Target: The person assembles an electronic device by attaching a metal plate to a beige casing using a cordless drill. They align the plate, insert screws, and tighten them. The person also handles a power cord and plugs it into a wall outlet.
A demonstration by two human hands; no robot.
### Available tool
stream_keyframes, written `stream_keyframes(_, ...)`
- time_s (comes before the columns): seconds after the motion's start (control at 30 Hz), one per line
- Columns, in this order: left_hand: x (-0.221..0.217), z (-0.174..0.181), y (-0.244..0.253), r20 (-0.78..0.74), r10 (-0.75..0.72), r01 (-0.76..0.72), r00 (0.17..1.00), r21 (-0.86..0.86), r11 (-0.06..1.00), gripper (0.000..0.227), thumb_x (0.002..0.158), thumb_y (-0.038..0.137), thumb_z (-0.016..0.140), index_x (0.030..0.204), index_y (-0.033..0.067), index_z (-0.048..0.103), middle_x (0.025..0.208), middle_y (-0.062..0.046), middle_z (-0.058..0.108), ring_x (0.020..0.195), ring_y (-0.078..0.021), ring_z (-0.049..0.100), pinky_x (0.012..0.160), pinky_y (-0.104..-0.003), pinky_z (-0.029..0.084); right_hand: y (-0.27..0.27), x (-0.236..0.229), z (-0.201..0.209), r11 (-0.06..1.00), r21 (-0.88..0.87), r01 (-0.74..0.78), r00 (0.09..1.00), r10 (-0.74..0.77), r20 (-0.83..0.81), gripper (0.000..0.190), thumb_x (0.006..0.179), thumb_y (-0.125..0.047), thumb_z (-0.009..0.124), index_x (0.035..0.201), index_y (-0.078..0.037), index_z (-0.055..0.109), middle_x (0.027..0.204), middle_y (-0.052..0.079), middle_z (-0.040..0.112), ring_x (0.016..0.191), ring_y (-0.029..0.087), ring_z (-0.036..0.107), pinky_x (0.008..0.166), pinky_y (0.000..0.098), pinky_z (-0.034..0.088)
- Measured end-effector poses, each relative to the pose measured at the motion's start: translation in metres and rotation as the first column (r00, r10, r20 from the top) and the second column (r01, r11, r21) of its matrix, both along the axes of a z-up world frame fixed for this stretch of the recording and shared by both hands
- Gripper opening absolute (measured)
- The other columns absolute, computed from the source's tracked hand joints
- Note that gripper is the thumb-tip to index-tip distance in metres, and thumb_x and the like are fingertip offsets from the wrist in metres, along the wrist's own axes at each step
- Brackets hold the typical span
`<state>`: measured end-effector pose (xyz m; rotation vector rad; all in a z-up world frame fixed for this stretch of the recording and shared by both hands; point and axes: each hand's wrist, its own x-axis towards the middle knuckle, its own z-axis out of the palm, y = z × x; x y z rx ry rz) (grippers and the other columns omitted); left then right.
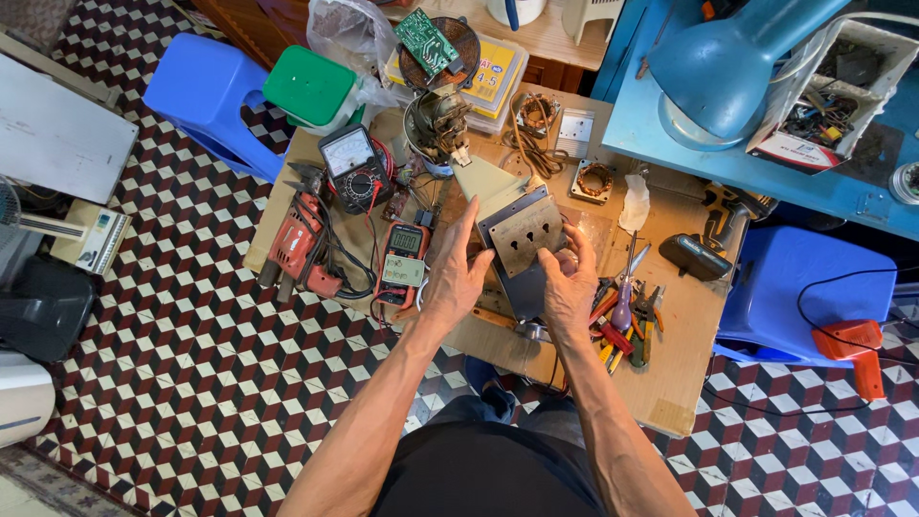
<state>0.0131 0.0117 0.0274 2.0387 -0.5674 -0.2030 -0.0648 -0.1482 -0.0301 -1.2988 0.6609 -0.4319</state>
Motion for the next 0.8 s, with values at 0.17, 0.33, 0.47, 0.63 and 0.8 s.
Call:
stream_keyframes(0.17,0.002,-0.001,-0.002,0.046,-0.007,0.008,0.999,-0.009,1.0,0.083,0.094,0.004,0.068,0.162,0.0199,0.023,0.151,-0.018,0.05,0.138,-0.0342,0.051,0.11,-0.043,0.047,0.0,0.001,0.003,1.0,0.008,-0.002,0.999,0.001,0.042,0.052,0.094,-0.005,0.068,0.144,-0.009,0.051,0.099,0.005,0.068,0.087,0.008,0.062,0.073,0.0221,0.05)
stream_keyframes(0.33,0.002,-0.005,0.001,0.074,-0.026,0.028,0.997,-0.029,0.999,0.084,0.093,0.0,0.066,0.163,0.0182,0.023,0.151,-0.018,0.05,0.139,-0.0354,0.051,0.111,-0.043,0.046,0.007,0.005,0.009,0.998,-0.051,-0.027,0.997,0.03,0.066,0.051,0.096,-0.006,0.067,0.144,-0.008,0.051,0.1,0.005,0.067,0.087,0.008,0.061,0.074,0.0221,0.049)
stream_keyframes(0.47,0.004,-0.003,0.002,0.087,-0.05,0.052,0.995,-0.022,0.998,0.084,0.092,-0.001,0.066,0.163,0.0174,0.023,0.151,-0.019,0.051,0.137,-0.0357,0.052,0.11,-0.042,0.047,0.01,0.006,0.014,0.999,-0.043,-0.019,0.997,0.022,0.078,0.05,0.096,-0.007,0.067,0.144,-0.009,0.05,0.101,0.003,0.068,0.088,0.007,0.061,0.075,0.0208,0.05)
stream_keyframes(0.63,0.007,0.0,0.001,0.052,-0.073,0.073,0.996,-0.015,0.997,0.085,0.092,-0.001,0.066,0.163,0.0161,0.023,0.15,-0.02,0.051,0.136,-0.0363,0.052,0.109,-0.043,0.046,0.008,0.007,0.016,0.999,0.047,-0.026,0.998,0.023,0.063,0.051,0.096,-0.008,0.067,0.144,-0.009,0.051,0.09,0.002,0.065,0.079,0.006,0.058,0.067,0.0211,0.046)
stream_keyframes(0.8,0.008,0.002,-0.001,0.099,-0.081,0.084,0.992,-0.028,0.996,0.085,0.092,-0.002,0.066,0.163,0.0151,0.022,0.151,-0.022,0.049,0.138,-0.0381,0.051,0.111,-0.044,0.044,0.006,0.008,0.014,1.0,0.02,-0.018,0.998,0.017,0.056,0.05,0.096,-0.008,0.068,0.144,-0.009,0.052,0.09,0.003,0.065,0.079,0.006,0.057,0.068,0.0207,0.046)
